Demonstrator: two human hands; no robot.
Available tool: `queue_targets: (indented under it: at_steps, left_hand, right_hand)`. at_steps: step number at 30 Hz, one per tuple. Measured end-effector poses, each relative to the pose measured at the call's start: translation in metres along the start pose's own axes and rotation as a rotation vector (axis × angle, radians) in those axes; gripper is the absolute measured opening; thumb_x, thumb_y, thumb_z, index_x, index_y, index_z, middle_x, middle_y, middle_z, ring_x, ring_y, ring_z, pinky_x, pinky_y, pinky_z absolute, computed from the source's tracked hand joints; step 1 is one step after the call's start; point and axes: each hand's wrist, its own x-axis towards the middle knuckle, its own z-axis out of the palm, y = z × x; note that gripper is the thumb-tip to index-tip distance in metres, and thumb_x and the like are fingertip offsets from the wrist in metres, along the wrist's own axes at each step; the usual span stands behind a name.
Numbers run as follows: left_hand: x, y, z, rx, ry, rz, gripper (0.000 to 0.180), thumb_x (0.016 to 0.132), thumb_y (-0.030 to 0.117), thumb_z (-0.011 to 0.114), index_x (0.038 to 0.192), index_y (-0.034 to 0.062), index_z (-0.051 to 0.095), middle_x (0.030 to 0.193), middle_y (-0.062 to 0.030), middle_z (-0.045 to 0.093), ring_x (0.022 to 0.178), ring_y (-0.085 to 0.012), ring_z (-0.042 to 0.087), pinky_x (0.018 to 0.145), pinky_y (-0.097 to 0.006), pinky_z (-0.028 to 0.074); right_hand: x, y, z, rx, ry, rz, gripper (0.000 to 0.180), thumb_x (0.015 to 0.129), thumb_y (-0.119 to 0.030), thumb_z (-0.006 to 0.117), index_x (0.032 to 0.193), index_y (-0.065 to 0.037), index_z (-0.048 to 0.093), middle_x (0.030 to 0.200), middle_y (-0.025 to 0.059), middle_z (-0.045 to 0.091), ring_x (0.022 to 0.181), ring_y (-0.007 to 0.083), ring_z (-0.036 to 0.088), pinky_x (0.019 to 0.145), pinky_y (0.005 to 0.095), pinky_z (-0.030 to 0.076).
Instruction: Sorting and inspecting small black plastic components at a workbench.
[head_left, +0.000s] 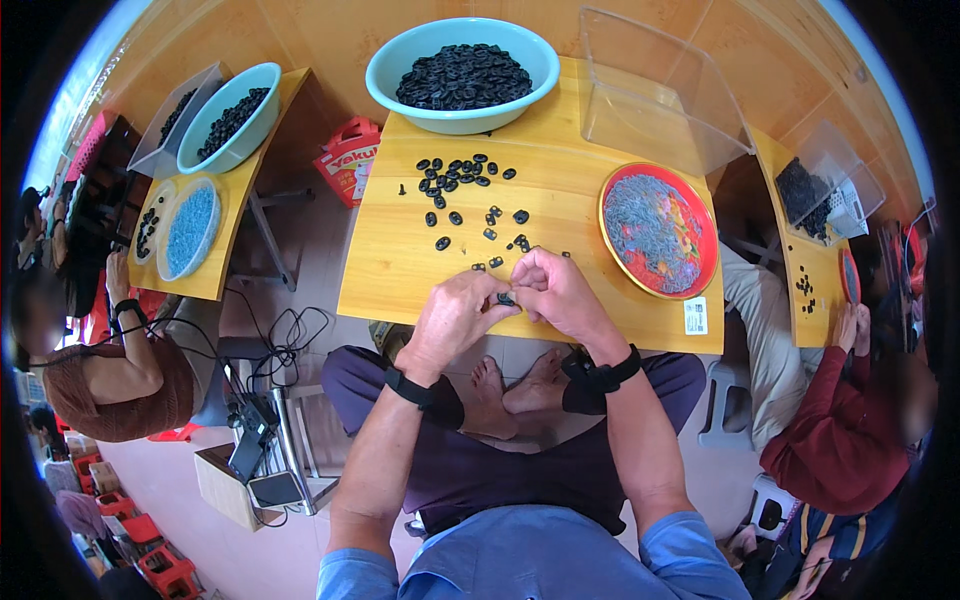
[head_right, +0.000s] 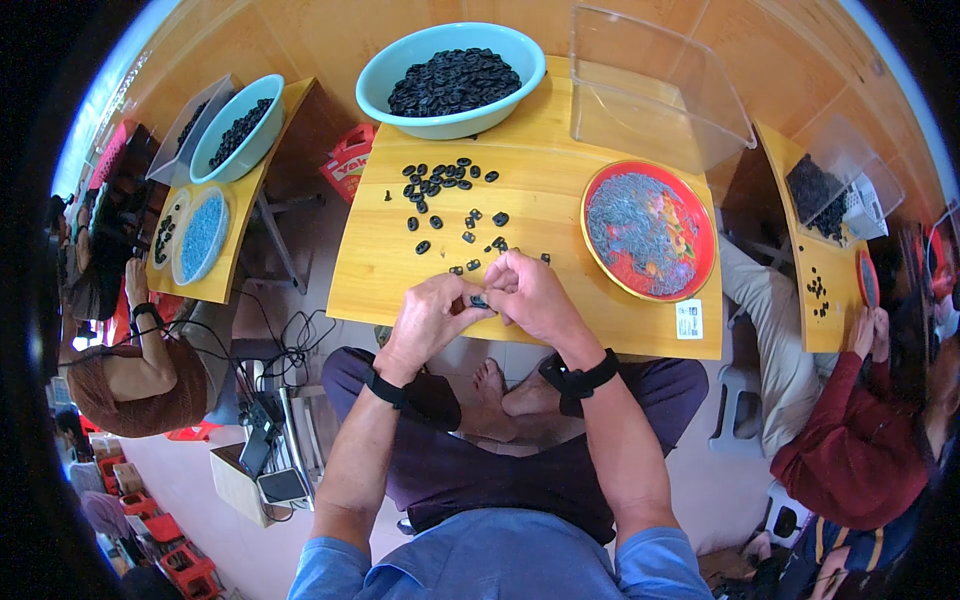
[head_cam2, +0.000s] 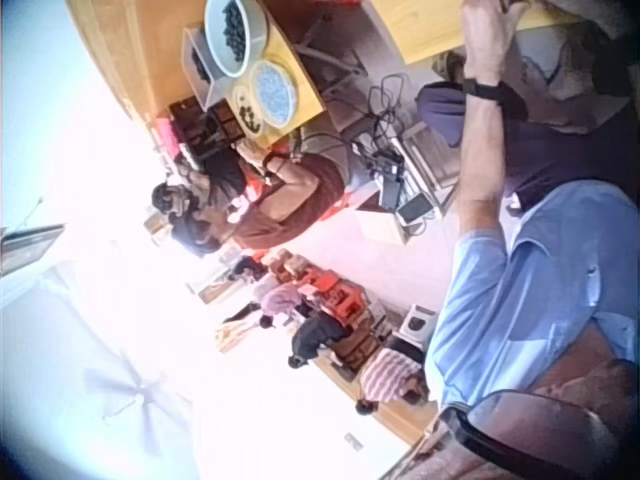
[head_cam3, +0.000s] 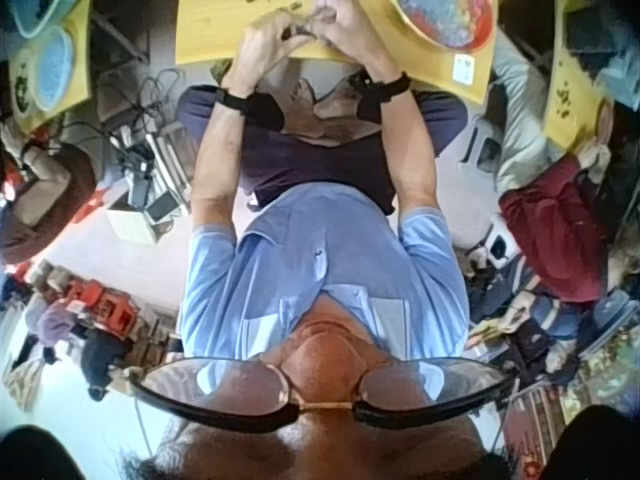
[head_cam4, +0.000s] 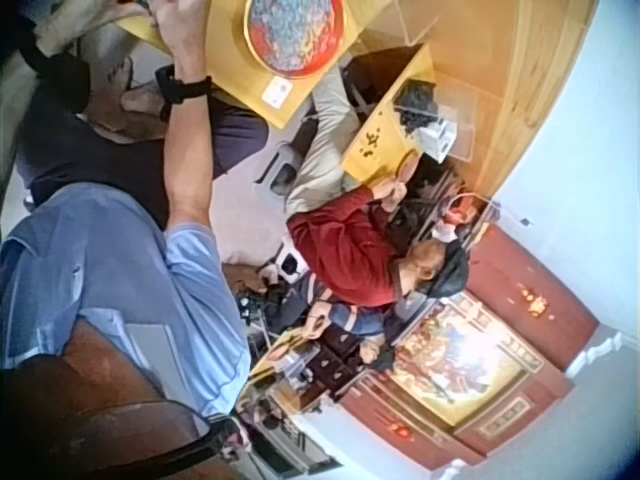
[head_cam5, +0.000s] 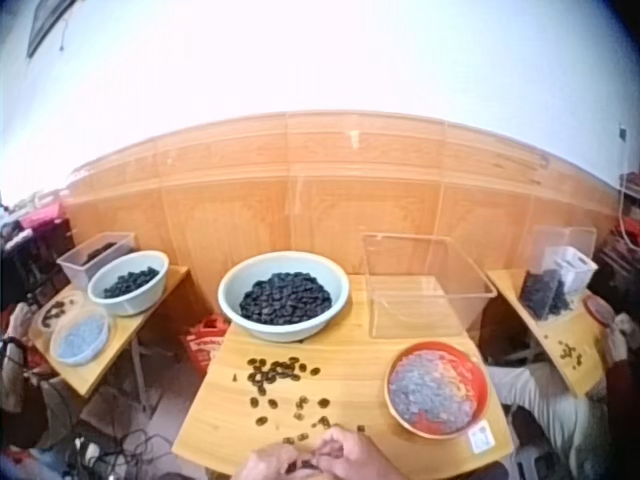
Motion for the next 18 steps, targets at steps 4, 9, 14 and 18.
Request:
queue_targets:
  at_steps: [4, 9, 14, 18]
  left_hand:
    - [-0.002, 0.002, -0.007, 0.074, 0.008, 0.085, 0.021, 0.079, 0.017, 0.076, 0.092, 0.0048, 0.066, 0.079, -0.0147, 0.062, 0.075, -0.0344, 0.062, 0.068, -0.042, 0.051]
    - [-0.012, -0.002, -0.001, 0.100, 0.001, 0.102, 0.020, 0.085, 0.019, 0.072, 0.095, 0.0048, 0.063, 0.083, -0.0166, 0.062, 0.081, -0.0362, 0.063, 0.071, -0.044, 0.051]
    - [-0.021, 0.001, 0.000, 0.084, -0.016, 0.059, 0.020, 0.083, 0.019, 0.072, 0.092, 0.0051, 0.061, 0.082, -0.0135, 0.061, 0.080, -0.0332, 0.063, 0.070, -0.043, 0.052]
    - [-0.018, 0.000, 0.003, 0.040, -0.005, 0.049, 0.023, 0.081, 0.016, 0.075, 0.096, 0.0047, 0.062, 0.078, -0.0111, 0.061, 0.077, -0.0318, 0.062, 0.069, -0.041, 0.052]
  right_hand:
    - [-0.001, -0.003, 0.002, -0.082, -0.008, -0.030, 0.011, 0.088, -0.006, 0.066, 0.093, -0.006, 0.056, 0.071, -0.0026, 0.058, 0.056, 0.0045, 0.052, 0.050, 0.0221, 0.042]
    - [-0.007, 0.003, 0.003, -0.050, -0.026, 0.037, 0.011, 0.088, -0.006, 0.067, 0.095, -0.004, 0.058, 0.082, 0.0009, 0.064, 0.068, 0.0068, 0.058, 0.057, 0.0248, 0.049]
    - [-0.014, 0.006, 0.008, -0.012, -0.033, 0.022, 0.013, 0.088, -0.003, 0.065, 0.098, -0.001, 0.058, 0.082, 0.0030, 0.064, 0.067, 0.0076, 0.060, 0.057, 0.0244, 0.051]
    - [-0.011, 0.011, 0.001, 0.001, -0.054, 0.023, 0.015, 0.088, -0.003, 0.065, 0.101, 0.001, 0.059, 0.080, 0.0051, 0.066, 0.065, 0.0100, 0.063, 0.057, 0.0244, 0.052]
